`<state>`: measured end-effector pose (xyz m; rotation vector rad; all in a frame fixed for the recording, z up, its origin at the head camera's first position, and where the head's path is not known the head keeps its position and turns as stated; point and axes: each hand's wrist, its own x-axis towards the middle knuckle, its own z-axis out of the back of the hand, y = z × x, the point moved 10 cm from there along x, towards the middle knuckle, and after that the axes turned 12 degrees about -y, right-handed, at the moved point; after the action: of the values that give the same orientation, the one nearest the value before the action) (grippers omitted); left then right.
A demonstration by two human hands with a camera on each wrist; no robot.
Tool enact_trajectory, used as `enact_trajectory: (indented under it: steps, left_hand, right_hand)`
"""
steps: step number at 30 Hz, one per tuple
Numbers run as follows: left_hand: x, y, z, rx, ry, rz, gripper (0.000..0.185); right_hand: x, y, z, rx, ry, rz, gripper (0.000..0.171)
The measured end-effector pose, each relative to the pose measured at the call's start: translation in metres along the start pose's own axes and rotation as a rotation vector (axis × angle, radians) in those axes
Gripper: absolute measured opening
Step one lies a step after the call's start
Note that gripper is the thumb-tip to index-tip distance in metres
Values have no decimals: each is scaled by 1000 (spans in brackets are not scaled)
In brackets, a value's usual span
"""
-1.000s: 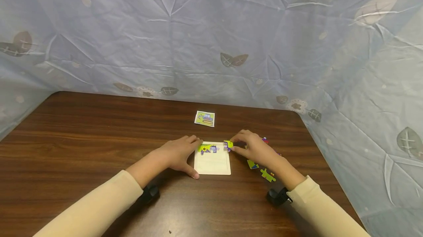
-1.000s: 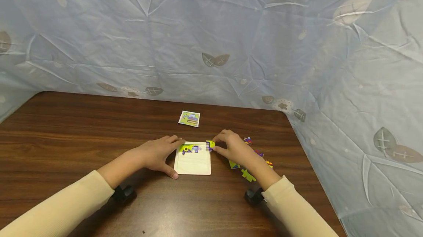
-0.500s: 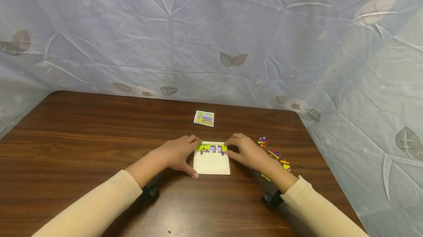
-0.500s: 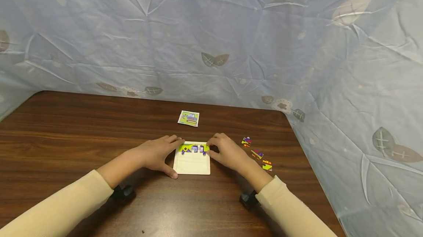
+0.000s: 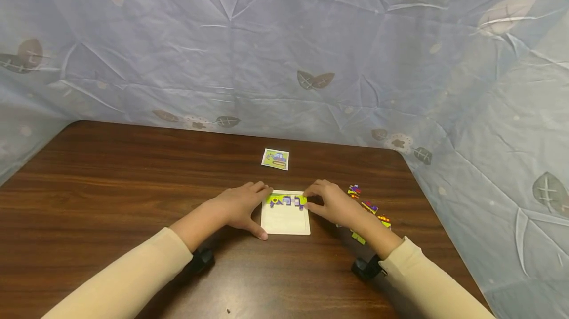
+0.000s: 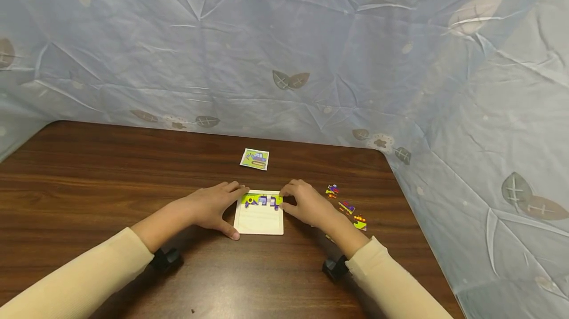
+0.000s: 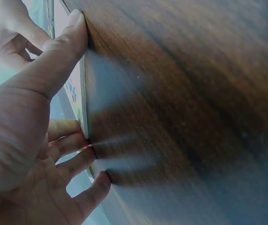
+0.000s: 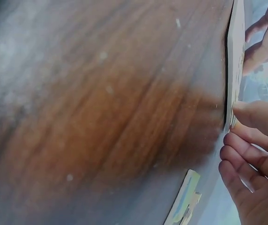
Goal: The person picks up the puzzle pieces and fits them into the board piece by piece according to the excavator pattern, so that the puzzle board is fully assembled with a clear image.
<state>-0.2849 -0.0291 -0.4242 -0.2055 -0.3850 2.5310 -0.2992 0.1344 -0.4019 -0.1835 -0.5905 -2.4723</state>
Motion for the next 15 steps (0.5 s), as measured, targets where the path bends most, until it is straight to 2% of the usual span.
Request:
enact_trajectory:
  steps: [7, 15]
  left_hand:
    - [0, 1, 0, -9, 4, 1, 116]
    - [-1, 1, 0, -18, 7, 8, 116]
  right_hand:
    - [2, 2, 4, 7, -31, 12, 25]
    - [4, 7, -1, 12, 9, 11, 24]
